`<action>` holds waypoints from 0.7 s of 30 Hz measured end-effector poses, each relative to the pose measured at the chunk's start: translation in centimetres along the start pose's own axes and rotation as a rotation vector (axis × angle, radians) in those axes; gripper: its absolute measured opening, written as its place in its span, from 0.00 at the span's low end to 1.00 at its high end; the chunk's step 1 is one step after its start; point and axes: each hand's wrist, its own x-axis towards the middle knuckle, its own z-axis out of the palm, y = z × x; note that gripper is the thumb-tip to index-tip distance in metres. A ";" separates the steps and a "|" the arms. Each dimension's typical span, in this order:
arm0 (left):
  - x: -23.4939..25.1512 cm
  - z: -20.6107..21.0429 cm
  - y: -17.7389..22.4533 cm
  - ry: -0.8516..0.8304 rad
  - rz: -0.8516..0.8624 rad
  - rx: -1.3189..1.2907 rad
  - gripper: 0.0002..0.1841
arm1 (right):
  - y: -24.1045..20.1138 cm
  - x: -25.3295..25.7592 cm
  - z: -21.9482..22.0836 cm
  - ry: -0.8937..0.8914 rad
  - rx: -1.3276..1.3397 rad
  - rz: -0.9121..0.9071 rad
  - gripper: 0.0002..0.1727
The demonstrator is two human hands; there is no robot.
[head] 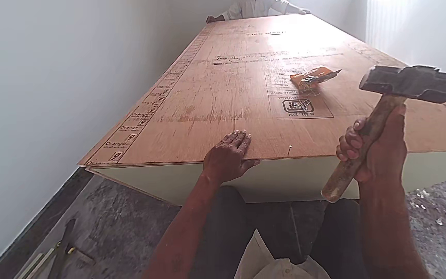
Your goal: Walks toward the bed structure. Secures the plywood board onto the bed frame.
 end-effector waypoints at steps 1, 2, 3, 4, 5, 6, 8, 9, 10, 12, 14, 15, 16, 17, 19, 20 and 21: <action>0.0 0.1 -0.1 0.015 0.006 -0.003 0.45 | 0.1 -0.1 0.0 0.002 -0.009 0.001 0.42; 0.0 0.2 -0.1 0.018 0.008 -0.007 0.45 | 0.1 -0.2 0.0 0.006 -0.021 0.002 0.42; 0.0 0.2 -0.1 0.019 0.008 -0.008 0.45 | 0.2 -0.3 -0.1 0.003 -0.031 0.001 0.42; 0.0 0.2 -0.1 0.022 0.008 -0.007 0.45 | 0.3 -0.4 -0.1 0.000 -0.038 0.000 0.42; 0.0 0.2 -0.1 0.024 0.009 -0.008 0.45 | 0.4 -0.4 -0.2 -0.003 -0.040 -0.002 0.42; 0.0 0.2 -0.1 0.026 0.009 -0.009 0.44 | 0.5 -0.5 -0.2 -0.006 -0.046 -0.001 0.42; 0.0 0.1 -0.1 0.019 0.007 -0.009 0.44 | 0.7 -0.6 -0.3 -0.009 -0.062 0.000 0.42; 0.0 0.1 0.0 0.014 0.004 -0.012 0.44 | 0.8 -0.8 -0.3 -0.009 -0.065 0.002 0.42; 0.0 0.2 0.0 0.011 0.002 -0.015 0.44 | 0.9 -0.9 -0.3 -0.008 -0.069 0.008 0.41; 0.0 0.2 -0.1 0.016 0.002 -0.012 0.44 | 1.1 -1.1 -0.3 -0.005 -0.074 0.017 0.41; 0.0 0.2 -0.1 0.021 0.004 -0.006 0.44 | 1.3 -1.2 -0.4 -0.013 -0.089 0.023 0.40; 0.0 0.2 0.0 0.023 0.005 -0.005 0.44 | 1.4 -1.3 -0.4 -0.018 -0.097 0.023 0.40; 0.0 0.1 0.0 0.021 0.004 -0.008 0.44 | 1.4 -1.5 -0.4 -0.019 -0.104 0.020 0.40; 0.0 0.1 0.0 0.020 0.003 -0.006 0.44 | 1.5 -1.5 -0.4 -0.019 -0.116 0.021 0.40; -0.1 0.1 0.0 0.025 0.004 -0.003 0.43 | 1.7 -1.7 -0.5 -0.018 -0.128 0.021 0.39; -0.1 0.1 0.0 0.030 0.007 -0.002 0.43 | 1.8 -1.7 -0.5 -0.021 -0.130 0.021 0.39; -0.1 0.1 0.0 0.037 0.010 -0.005 0.44 | 1.9 -1.7 -0.6 -0.030 -0.134 0.020 0.39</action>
